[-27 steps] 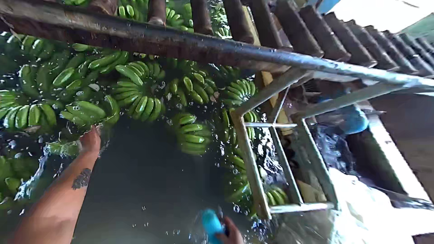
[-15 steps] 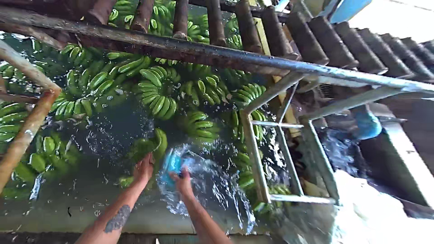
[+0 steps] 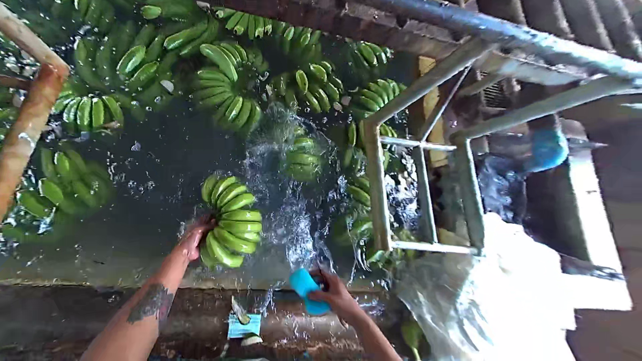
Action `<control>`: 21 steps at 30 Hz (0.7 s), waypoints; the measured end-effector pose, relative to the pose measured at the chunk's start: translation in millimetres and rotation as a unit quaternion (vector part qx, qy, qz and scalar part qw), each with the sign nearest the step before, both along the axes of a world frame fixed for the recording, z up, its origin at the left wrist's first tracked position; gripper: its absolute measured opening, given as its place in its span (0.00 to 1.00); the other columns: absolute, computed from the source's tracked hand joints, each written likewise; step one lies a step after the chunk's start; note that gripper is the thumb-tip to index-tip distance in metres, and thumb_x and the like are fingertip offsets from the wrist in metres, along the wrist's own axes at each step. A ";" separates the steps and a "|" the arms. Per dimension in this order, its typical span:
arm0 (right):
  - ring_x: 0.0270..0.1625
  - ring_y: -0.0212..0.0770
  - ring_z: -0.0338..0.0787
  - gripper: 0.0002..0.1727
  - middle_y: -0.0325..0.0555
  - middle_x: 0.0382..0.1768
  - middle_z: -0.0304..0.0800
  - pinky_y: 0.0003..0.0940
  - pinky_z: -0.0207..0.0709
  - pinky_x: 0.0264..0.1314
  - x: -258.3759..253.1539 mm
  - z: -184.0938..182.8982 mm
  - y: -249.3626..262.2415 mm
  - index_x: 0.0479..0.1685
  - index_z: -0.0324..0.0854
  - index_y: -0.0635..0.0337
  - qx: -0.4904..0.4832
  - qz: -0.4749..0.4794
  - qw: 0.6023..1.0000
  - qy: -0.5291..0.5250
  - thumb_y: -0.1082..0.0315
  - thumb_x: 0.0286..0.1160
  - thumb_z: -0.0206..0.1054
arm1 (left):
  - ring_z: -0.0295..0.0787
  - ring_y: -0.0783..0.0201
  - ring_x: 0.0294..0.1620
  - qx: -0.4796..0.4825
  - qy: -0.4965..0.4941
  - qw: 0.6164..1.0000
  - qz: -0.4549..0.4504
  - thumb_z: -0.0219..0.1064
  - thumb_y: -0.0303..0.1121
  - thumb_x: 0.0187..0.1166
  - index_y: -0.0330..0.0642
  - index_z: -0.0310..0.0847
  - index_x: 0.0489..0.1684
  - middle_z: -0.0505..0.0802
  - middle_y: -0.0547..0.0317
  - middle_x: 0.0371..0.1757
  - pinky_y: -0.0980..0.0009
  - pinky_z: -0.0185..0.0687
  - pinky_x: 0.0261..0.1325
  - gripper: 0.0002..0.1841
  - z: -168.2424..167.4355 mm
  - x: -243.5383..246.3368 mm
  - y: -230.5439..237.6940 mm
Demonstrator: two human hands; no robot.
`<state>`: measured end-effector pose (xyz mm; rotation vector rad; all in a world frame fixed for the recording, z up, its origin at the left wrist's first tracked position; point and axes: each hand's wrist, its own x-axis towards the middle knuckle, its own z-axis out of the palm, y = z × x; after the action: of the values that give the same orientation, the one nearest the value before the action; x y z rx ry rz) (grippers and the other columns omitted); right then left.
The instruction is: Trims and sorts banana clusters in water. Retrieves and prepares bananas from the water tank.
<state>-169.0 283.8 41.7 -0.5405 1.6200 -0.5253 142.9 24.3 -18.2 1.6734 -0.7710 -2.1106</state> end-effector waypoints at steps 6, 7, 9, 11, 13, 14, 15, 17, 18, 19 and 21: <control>0.62 0.55 0.89 0.33 0.60 0.61 0.90 0.59 0.80 0.69 -0.2 15.2 36.7 0.70 0.81 0.65 0.022 0.105 0.987 0.121 0.57 0.66 0.82 | 0.82 0.47 0.74 -0.227 -0.087 0.926 -0.288 0.68 0.26 0.81 0.31 0.74 0.78 0.85 0.36 0.72 0.51 0.72 0.80 0.25 -2.4 -39.2 -17.0; 0.55 0.54 0.90 0.31 0.60 0.55 0.91 0.57 0.81 0.63 -1.0 19.5 34.2 0.68 0.80 0.68 0.008 0.063 0.986 0.156 0.58 0.69 0.79 | 0.82 0.46 0.75 -0.256 -0.090 0.909 -0.316 0.68 0.25 0.81 0.33 0.72 0.81 0.85 0.37 0.73 0.49 0.71 0.81 0.27 3.2 -41.1 -14.0; 0.48 0.50 0.88 0.29 0.57 0.47 0.89 0.54 0.82 0.56 -8.9 24.5 27.9 0.68 0.76 0.70 0.000 0.001 0.978 0.209 0.57 0.76 0.74 | 0.82 0.43 0.75 -0.326 -0.140 0.887 -0.295 0.71 0.24 0.77 0.42 0.69 0.85 0.85 0.40 0.74 0.43 0.74 0.78 0.33 15.1 -38.7 2.0; 0.44 0.51 0.88 0.29 0.58 0.44 0.87 0.54 0.82 0.52 -16.3 25.6 21.9 0.70 0.73 0.70 0.002 -0.019 0.971 0.238 0.54 0.83 0.66 | 0.64 0.35 0.86 -0.351 -0.218 0.895 -0.168 0.77 0.31 0.70 0.43 0.57 0.92 0.71 0.34 0.86 0.34 0.58 0.85 0.45 18.2 -26.5 25.1; 0.38 0.47 0.87 0.25 0.55 0.43 0.88 0.50 0.82 0.46 -13.7 22.8 12.7 0.69 0.74 0.68 -0.005 -0.014 0.972 0.236 0.53 0.90 0.57 | 0.54 0.36 0.90 -0.189 -0.225 0.956 0.010 0.73 0.39 0.77 0.42 0.42 0.95 0.59 0.31 0.90 0.38 0.54 0.87 0.49 17.9 -19.4 41.9; 0.38 0.44 0.86 0.24 0.53 0.42 0.89 0.47 0.82 0.46 -7.6 20.7 6.4 0.68 0.76 0.67 -0.019 -0.004 0.973 0.229 0.55 0.92 0.53 | 0.61 0.41 0.87 -0.046 -0.202 0.974 0.094 0.68 0.48 0.83 0.48 0.44 0.95 0.63 0.38 0.89 0.38 0.65 0.81 0.44 15.8 -18.8 45.5; 0.39 0.43 0.88 0.23 0.52 0.42 0.90 0.45 0.82 0.49 1.0 17.7 -1.1 0.69 0.79 0.67 -0.034 0.011 0.974 0.222 0.58 0.93 0.51 | 0.70 0.41 0.81 0.068 -0.171 0.971 0.154 0.62 0.56 0.83 0.49 0.53 0.91 0.71 0.40 0.84 0.35 0.73 0.72 0.39 8.1 -17.0 45.8; 0.45 0.45 0.90 0.22 0.53 0.44 0.92 0.48 0.83 0.55 20.4 11.8 -19.7 0.70 0.80 0.66 -0.052 0.044 0.975 0.213 0.62 0.92 0.51 | 0.79 0.42 0.69 0.176 -0.114 0.963 0.170 0.55 0.61 0.83 0.47 0.62 0.84 0.79 0.41 0.74 0.38 0.79 0.62 0.36 -10.5 -10.9 46.7; 0.46 0.47 0.91 0.21 0.54 0.45 0.93 0.49 0.83 0.57 29.9 9.2 -30.7 0.71 0.81 0.65 -0.054 0.049 0.974 0.217 0.63 0.91 0.52 | 0.82 0.44 0.63 0.181 -0.100 0.964 0.167 0.55 0.57 0.84 0.45 0.64 0.81 0.81 0.40 0.70 0.42 0.82 0.58 0.33 -13.3 -12.9 48.4; 0.46 0.48 0.91 0.21 0.54 0.45 0.92 0.50 0.83 0.56 39.1 6.9 -40.7 0.71 0.81 0.64 -0.049 0.047 0.973 0.221 0.63 0.91 0.52 | 0.83 0.46 0.60 0.173 -0.089 0.966 0.168 0.55 0.53 0.86 0.44 0.65 0.80 0.82 0.41 0.67 0.46 0.83 0.55 0.30 -12.6 -16.8 52.9; 0.46 0.52 0.92 0.21 0.55 0.44 0.92 0.55 0.83 0.57 52.9 0.0 -58.7 0.71 0.81 0.62 -0.026 0.032 0.971 0.235 0.61 0.92 0.51 | 0.82 0.49 0.62 0.155 -0.051 0.970 0.179 0.54 0.49 0.87 0.44 0.63 0.81 0.81 0.43 0.69 0.50 0.82 0.59 0.28 -1.8 -27.4 63.9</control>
<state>-116.1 225.2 41.7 -0.7972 2.0324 -0.4098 115.5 88.2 -20.0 1.9208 -0.1427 -1.9702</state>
